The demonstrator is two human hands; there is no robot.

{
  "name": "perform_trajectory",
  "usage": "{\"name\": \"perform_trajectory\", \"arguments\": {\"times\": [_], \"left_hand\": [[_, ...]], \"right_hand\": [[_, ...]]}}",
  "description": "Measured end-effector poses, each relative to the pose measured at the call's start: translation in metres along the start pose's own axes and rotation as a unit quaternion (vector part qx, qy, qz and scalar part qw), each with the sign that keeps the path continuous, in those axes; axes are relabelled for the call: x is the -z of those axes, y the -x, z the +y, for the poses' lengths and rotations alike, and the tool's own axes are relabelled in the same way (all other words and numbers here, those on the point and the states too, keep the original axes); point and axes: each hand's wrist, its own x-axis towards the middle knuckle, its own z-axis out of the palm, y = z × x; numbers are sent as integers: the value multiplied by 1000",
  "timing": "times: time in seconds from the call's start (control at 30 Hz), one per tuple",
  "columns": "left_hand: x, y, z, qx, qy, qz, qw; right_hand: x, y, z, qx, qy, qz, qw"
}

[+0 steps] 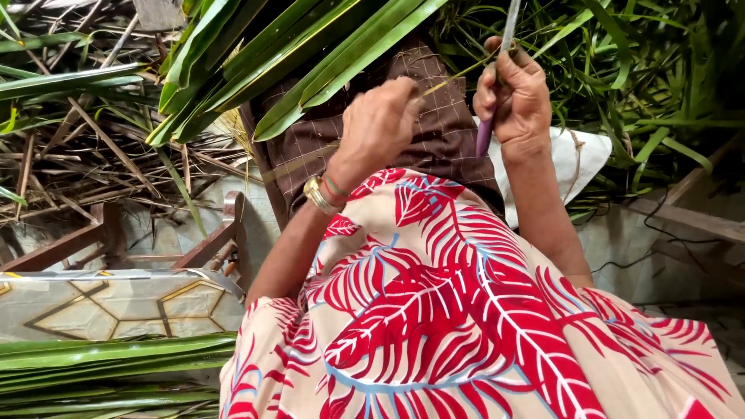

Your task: Stripping the midrib from palm leaves with a knife and tying them into bundles

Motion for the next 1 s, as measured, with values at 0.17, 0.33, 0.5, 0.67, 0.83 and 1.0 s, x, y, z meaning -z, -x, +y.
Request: {"name": "perform_trajectory", "arguments": {"times": [0.17, 0.33, 0.5, 0.67, 0.83, 1.0], "left_hand": [[9, -6, 0, 11, 336, -12, 942], [-9, -8, 9, 21, 351, 1, 936], [0, -1, 13, 27, 389, -15, 921], [-1, 11, 9, 19, 377, 5, 926], [6, 22, 3, -1, 352, 12, 936], [23, 35, -10, 34, 353, -14, 935]], "right_hand": [[-21, 16, -9, 30, 134, -15, 990], [-39, 39, 11, -63, 183, -78, 978], [-32, 34, 7, -78, 90, -92, 989], [-3, 10, 7, -73, 38, -105, 991], [18, -6, -14, -79, 52, -47, 994], [89, -28, -52, 52, -48, 77, 994]]}}
